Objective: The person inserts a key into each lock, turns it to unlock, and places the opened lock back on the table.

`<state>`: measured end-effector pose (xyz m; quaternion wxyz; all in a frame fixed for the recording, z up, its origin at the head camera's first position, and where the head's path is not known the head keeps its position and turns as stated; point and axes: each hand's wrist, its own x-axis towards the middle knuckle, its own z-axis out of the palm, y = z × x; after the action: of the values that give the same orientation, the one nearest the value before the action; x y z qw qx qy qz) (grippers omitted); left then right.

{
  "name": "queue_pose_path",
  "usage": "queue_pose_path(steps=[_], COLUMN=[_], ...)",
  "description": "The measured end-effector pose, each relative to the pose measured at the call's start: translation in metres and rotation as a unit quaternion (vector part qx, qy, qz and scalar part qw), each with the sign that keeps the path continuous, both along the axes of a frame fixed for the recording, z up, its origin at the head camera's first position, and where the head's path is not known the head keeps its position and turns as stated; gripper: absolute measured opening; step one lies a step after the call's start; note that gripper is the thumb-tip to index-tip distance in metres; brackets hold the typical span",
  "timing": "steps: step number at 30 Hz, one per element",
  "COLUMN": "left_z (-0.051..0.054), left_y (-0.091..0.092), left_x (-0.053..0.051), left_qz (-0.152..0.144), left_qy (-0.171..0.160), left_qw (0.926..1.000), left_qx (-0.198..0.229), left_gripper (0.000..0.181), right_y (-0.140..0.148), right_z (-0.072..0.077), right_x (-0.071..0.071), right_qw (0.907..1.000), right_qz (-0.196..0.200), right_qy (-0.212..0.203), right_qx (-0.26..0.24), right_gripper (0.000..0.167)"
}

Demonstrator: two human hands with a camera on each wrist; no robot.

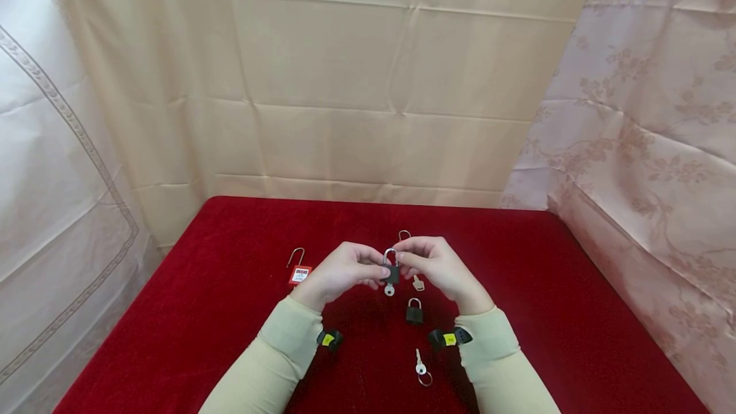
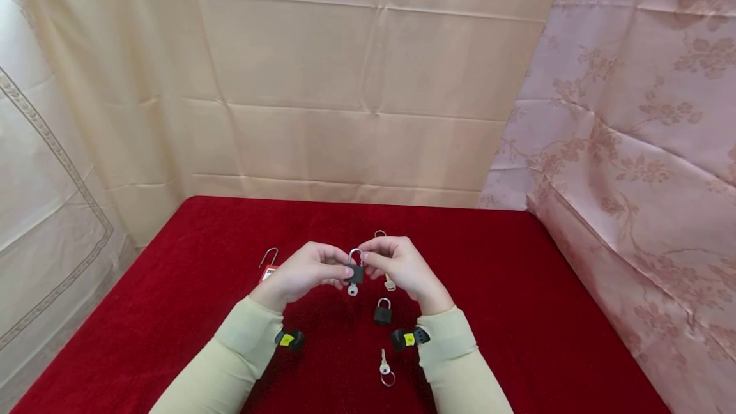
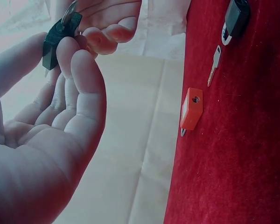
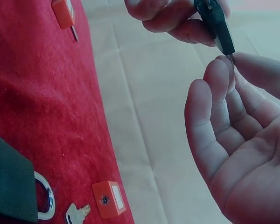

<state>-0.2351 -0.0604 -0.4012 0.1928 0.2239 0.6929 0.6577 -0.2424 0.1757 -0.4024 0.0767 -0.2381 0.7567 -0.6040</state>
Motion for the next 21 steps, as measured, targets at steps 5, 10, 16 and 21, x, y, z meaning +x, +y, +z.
queue_pose_path(steps=[5,10,16,21], left_z=[0.0017,0.0035,0.0037,0.0032], left_y=[-0.0004,-0.0011,-0.0021,-0.0025], left_x=[0.0016,0.0027,0.0024,0.0021], left_qz=[-0.006,-0.016,-0.023,-0.026], left_qy=[-0.005,-0.004,-0.008,-0.013], left_qw=[1.0000,0.9998,0.9996,0.9995], left_qx=[-0.002,-0.009,-0.013,-0.011], left_gripper=[0.016,0.016,0.017,0.017], right_y=[0.0001,0.0000,0.0010,0.0018], right_z=[0.0006,0.0021,0.0010,-0.0006], right_x=[0.0013,0.0026,0.0017,0.0012], right_qw=[1.0000,0.9999,0.9998,0.9997], right_qz=[0.003,0.003,0.008,0.014], right_qy=[-0.004,-0.010,-0.011,-0.014], right_qx=[-0.006,-0.014,-0.012,-0.017], right_gripper=[0.027,0.024,0.025,0.028])
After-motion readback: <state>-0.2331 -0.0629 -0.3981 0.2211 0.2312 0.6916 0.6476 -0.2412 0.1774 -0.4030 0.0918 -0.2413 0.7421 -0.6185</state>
